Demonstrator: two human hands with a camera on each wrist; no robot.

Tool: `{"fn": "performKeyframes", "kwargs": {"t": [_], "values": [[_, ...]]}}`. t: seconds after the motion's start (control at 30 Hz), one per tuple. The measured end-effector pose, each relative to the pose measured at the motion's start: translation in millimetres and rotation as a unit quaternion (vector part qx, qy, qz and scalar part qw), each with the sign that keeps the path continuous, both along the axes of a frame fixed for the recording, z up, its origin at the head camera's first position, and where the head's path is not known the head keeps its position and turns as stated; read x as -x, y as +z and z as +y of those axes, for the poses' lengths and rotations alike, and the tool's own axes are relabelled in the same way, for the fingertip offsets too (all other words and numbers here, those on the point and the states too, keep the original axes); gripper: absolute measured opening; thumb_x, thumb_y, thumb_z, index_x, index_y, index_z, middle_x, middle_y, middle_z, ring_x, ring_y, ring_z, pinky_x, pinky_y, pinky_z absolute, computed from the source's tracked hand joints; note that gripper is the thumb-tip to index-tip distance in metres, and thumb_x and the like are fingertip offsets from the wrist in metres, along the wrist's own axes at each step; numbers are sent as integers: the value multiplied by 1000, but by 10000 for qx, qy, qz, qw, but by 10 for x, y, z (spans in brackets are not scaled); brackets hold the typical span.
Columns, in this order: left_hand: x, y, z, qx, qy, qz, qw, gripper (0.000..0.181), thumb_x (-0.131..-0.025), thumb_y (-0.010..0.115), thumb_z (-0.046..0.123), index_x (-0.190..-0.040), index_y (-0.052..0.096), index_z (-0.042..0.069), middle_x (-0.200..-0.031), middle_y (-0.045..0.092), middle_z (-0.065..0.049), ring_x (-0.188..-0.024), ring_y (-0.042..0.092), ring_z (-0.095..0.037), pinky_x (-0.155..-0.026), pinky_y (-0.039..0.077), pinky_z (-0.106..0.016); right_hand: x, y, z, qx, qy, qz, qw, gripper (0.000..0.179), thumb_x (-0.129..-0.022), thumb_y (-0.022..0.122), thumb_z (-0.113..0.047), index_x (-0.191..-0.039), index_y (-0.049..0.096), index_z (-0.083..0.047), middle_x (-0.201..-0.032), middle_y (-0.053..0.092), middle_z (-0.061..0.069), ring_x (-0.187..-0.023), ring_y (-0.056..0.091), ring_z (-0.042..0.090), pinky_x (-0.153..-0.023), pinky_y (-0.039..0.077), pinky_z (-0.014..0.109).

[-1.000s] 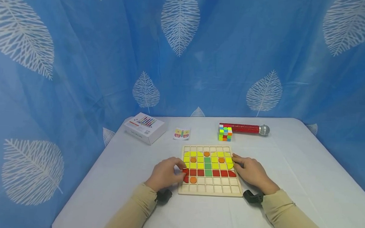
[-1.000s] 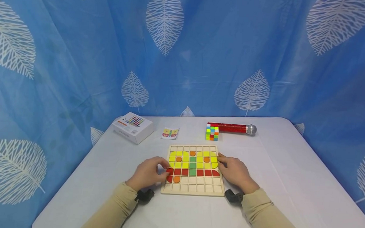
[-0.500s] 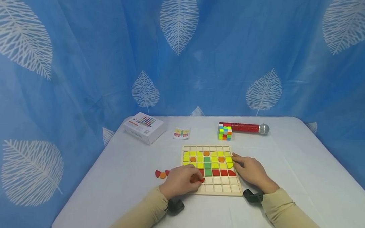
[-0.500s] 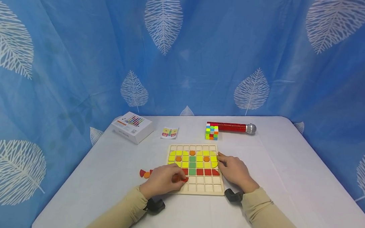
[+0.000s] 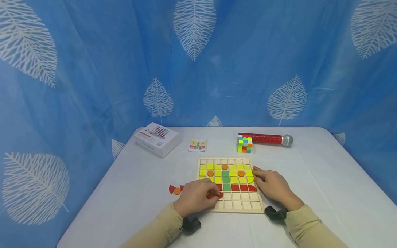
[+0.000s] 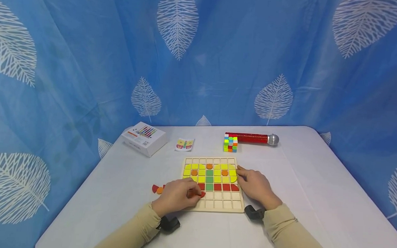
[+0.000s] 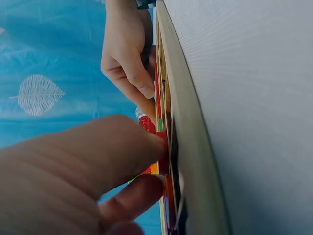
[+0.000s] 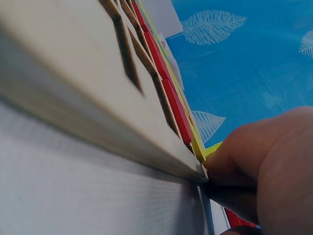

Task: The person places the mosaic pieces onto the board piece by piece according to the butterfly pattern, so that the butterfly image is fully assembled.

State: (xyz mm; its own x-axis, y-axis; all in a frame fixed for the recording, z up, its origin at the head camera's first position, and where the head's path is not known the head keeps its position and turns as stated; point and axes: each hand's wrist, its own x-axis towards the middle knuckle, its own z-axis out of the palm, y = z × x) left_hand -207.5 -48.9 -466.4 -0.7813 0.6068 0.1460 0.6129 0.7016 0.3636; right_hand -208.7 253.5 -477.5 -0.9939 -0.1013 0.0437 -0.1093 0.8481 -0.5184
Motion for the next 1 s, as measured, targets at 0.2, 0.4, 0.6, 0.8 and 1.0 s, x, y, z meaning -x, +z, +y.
{"fn": "performKeyframes", "kwargs": {"t": [0.2,0.4,0.6,0.8,1.0], "values": [[-5,13,-6,54,-86,277,9996,13,-90,77,36,-102,80,32,-100,69,17,-85,61,-2,-62,43,-17,1,8,-7,-21,15,-7,10000,45,-103,58,-26,-142,60,-3,-151,54,14,-137,50,48,-102,47,62],[-6,-6,-3,122,-274,359,9989,14,-91,77,36,-104,82,34,-100,72,19,-83,60,2,-60,41,-15,4,-4,-17,-32,24,7,10000,44,-103,59,-25,-142,61,-4,-151,55,13,-135,52,47,-95,51,56],[-15,-15,55,156,-169,586,9980,10,-90,79,36,-98,80,31,-84,63,20,-68,49,3,-55,37,-16,11,-6,-7,-52,-5,-26,10000,45,-103,59,-27,-142,60,-5,-152,54,12,-135,53,46,-91,51,52],[-22,-5,106,197,99,585,9980,6,-88,80,33,-89,76,29,-75,53,17,-65,45,1,-53,35,-18,21,-10,12,-94,3,13,10000,45,-103,58,-27,-142,60,-5,-151,54,12,-135,54,46,-78,44,40],[0,-37,96,55,56,511,9987,7,-89,81,36,-93,79,30,-82,63,20,-69,50,3,-57,38,-16,23,-14,7,-85,0,30,10000,45,-102,59,-28,-142,61,-5,-151,55,12,-130,58,44,-76,42,38]]}}
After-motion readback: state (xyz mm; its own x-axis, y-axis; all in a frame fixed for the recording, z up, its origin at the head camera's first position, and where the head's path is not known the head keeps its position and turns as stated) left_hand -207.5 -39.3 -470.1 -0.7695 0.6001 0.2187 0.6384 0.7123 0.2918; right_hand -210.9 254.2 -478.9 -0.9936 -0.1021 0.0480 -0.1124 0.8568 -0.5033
